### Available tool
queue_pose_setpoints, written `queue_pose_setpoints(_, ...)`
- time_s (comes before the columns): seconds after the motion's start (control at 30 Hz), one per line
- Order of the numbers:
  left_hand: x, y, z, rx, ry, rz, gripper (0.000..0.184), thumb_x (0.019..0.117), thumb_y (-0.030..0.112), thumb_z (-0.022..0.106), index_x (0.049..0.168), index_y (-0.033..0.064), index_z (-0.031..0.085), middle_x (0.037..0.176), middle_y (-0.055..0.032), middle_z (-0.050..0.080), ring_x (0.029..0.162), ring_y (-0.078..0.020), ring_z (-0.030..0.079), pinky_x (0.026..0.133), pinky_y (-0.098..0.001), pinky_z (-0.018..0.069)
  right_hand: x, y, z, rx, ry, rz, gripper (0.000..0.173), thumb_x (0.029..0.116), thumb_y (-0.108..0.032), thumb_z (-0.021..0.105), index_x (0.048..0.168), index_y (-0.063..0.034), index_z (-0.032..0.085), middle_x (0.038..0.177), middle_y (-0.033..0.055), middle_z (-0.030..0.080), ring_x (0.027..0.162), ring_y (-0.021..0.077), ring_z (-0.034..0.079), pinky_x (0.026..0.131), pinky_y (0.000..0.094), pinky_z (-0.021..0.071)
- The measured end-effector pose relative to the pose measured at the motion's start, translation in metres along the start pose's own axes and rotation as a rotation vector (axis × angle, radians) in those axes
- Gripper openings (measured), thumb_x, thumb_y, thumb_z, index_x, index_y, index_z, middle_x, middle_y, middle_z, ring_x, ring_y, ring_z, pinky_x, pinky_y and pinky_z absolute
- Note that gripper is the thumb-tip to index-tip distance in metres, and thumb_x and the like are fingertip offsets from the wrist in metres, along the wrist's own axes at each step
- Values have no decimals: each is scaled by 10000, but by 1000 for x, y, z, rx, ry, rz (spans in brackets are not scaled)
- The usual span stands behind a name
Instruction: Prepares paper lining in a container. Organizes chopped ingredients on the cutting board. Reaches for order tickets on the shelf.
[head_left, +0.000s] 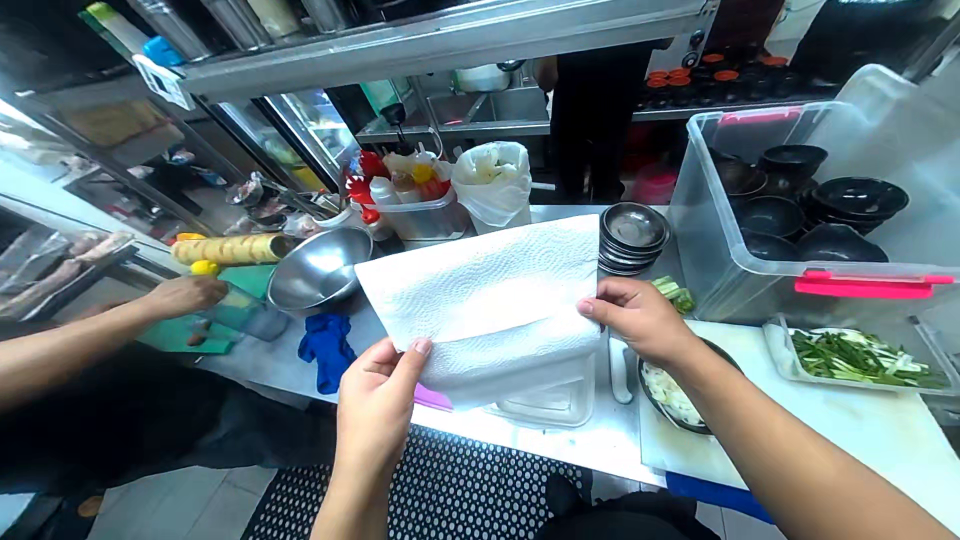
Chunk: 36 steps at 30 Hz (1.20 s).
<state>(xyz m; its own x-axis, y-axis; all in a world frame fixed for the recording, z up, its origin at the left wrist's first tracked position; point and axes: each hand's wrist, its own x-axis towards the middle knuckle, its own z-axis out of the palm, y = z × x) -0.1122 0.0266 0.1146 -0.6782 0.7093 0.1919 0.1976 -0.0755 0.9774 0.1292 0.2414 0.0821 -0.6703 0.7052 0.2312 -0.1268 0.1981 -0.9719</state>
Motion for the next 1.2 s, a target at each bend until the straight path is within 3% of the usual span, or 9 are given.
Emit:
queue_pose_setpoints(0.23, 9, 7, -3, 69, -36, 88, 86, 902, 100, 760, 986, 98, 745, 858, -37, 742, 721, -107, 701, 659, -245, 604, -31, -40, 5, 78, 116, 184, 71, 947, -132, 719, 966, -65, 705, 806, 88, 684, 644, 132, 617, 574, 272, 535)
queue_pose_setpoints(0.33, 10, 10, -4, 98, -75, 108, 74, 950, 179, 707, 981, 127, 749, 837, -16, 732, 687, -91, 681, 616, -222, 580, -40, -50, 1, 123, 134, 206, 99, 928, -95, 726, 1017, -74, 689, 831, 101, 693, 658, 135, 641, 580, 269, 554)
queue_pose_setpoints(0.47, 12, 8, 3, 119, -111, 82, 159, 1005, 245, 628, 998, 139, 747, 829, -11, 724, 688, -89, 675, 634, -228, 579, -46, -51, -9, 114, 146, 207, 95, 923, -115, 733, 1001, -77, 696, 838, 106, 700, 668, 147, 656, 593, 281, 568)
queue_pose_setpoints(0.73, 11, -4, 36, 155, -58, -55, 187, 1032, 147, 574, 992, 55, 731, 805, -82, 715, 662, -136, 680, 616, -266, 589, -30, -20, -37, 108, 97, 335, 112, 931, -125, 754, 988, -61, 681, 826, 125, 699, 610, 182, 637, 544, 290, 549)
queue_pose_setpoints(0.97, 32, -31, 44, 441, -60, -175, 146, 998, 175, 655, 970, 67, 749, 783, -68, 720, 676, -166, 686, 635, -335, 590, -19, 36, -32, 125, 68, 504, 146, 959, -159, 729, 961, -41, 644, 776, 85, 671, 607, 164, 627, 572, 308, 550)
queue_pose_setpoints(1.2, 92, -48, 37, 579, -229, -353, 111, 961, 147, 719, 951, 41, 749, 782, -79, 732, 669, -181, 698, 653, -365, 607, -5, 65, -14, 249, 115, 714, 176, 979, -182, 702, 1015, -23, 635, 841, 107, 693, 647, 178, 663, 593, 325, 572)
